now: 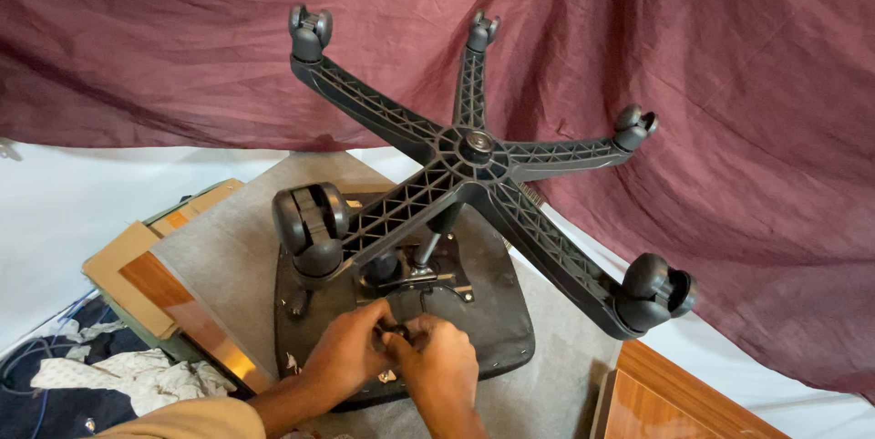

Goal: The person works on an office chair base turned upside down on a table, using a hex key to turn bolts on the metal mounting plate beneath the seat mechanism. They hold the plate with one hand while turning the tool with the other, repositioning repeatedly on the fasteners.

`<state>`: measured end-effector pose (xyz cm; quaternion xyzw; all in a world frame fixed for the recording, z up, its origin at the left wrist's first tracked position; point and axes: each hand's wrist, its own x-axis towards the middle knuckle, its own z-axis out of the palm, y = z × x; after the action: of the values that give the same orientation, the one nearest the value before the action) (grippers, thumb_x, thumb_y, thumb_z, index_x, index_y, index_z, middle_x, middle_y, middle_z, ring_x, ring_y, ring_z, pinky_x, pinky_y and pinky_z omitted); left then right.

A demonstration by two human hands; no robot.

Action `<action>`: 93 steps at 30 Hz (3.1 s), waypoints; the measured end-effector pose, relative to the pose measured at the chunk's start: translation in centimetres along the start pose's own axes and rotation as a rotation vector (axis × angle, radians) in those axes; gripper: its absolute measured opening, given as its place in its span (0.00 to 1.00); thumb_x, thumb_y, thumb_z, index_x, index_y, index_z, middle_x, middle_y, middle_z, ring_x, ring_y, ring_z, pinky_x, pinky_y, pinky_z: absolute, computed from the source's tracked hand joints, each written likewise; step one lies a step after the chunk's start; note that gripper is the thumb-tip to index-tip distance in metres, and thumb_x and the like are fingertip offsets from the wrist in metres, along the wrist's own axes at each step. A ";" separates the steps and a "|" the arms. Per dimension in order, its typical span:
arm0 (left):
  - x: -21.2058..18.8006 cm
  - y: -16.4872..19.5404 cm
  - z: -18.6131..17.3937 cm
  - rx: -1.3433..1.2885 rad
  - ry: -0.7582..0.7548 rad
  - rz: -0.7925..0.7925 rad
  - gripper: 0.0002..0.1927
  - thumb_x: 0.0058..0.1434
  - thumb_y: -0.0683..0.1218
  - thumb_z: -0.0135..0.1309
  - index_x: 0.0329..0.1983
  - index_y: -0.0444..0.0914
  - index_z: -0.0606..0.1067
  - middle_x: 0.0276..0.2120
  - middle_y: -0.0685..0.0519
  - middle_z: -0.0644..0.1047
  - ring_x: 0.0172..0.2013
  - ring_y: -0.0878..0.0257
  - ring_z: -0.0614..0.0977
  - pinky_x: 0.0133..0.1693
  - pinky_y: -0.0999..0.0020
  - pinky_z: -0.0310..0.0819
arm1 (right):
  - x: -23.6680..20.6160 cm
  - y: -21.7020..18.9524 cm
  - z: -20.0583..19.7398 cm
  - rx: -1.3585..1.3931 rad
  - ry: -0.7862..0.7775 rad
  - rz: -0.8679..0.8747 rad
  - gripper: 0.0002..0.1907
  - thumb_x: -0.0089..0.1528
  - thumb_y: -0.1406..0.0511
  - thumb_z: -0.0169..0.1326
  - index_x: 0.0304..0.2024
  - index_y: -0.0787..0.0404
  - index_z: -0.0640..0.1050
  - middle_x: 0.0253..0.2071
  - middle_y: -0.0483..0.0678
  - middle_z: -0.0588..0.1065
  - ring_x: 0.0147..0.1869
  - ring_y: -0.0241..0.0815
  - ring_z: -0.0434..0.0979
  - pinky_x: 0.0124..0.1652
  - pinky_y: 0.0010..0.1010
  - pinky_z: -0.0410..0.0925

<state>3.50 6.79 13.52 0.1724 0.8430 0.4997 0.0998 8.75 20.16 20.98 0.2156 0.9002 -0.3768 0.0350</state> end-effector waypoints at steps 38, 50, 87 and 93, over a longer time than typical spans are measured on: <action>1.3 -1.4 1.9 -0.104 -0.030 0.145 0.45 0.38 0.40 0.75 0.63 0.40 0.70 0.29 0.46 0.83 0.27 0.62 0.81 0.34 0.67 0.77 | 1.5 1.1 -0.4 -0.046 0.034 -0.071 0.18 0.54 0.53 0.66 0.35 0.61 0.84 0.31 0.54 0.83 0.38 0.50 0.85 0.42 0.36 0.74; 3.7 -2.4 1.9 -0.551 -0.389 -0.040 0.52 0.47 0.32 0.62 0.76 0.45 0.55 0.55 0.47 0.79 0.51 0.61 0.82 0.49 0.66 0.81 | 3.4 3.9 0.4 0.171 0.097 -0.254 0.24 0.47 0.67 0.71 0.46 0.63 0.80 0.33 0.50 0.82 0.35 0.43 0.86 0.36 0.32 0.75; 1.4 -1.5 -0.6 -0.341 -0.224 0.154 0.45 0.44 0.36 0.70 0.67 0.39 0.66 0.49 0.54 0.81 0.46 0.70 0.82 0.49 0.70 0.79 | 2.3 2.3 1.0 0.168 0.007 -0.192 0.11 0.53 0.63 0.67 0.35 0.61 0.84 0.31 0.50 0.84 0.33 0.42 0.86 0.37 0.32 0.76; 1.7 -1.0 0.0 -0.346 -0.239 0.042 0.42 0.46 0.35 0.64 0.68 0.39 0.67 0.42 0.53 0.84 0.40 0.69 0.83 0.43 0.69 0.79 | 2.3 2.1 0.9 0.182 0.124 -0.324 0.14 0.48 0.65 0.67 0.37 0.60 0.83 0.31 0.50 0.83 0.34 0.41 0.85 0.37 0.32 0.75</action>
<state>1.75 6.98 12.66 0.2282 0.7229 0.6151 0.2167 7.47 21.68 18.49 0.0930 0.8857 -0.4434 -0.1014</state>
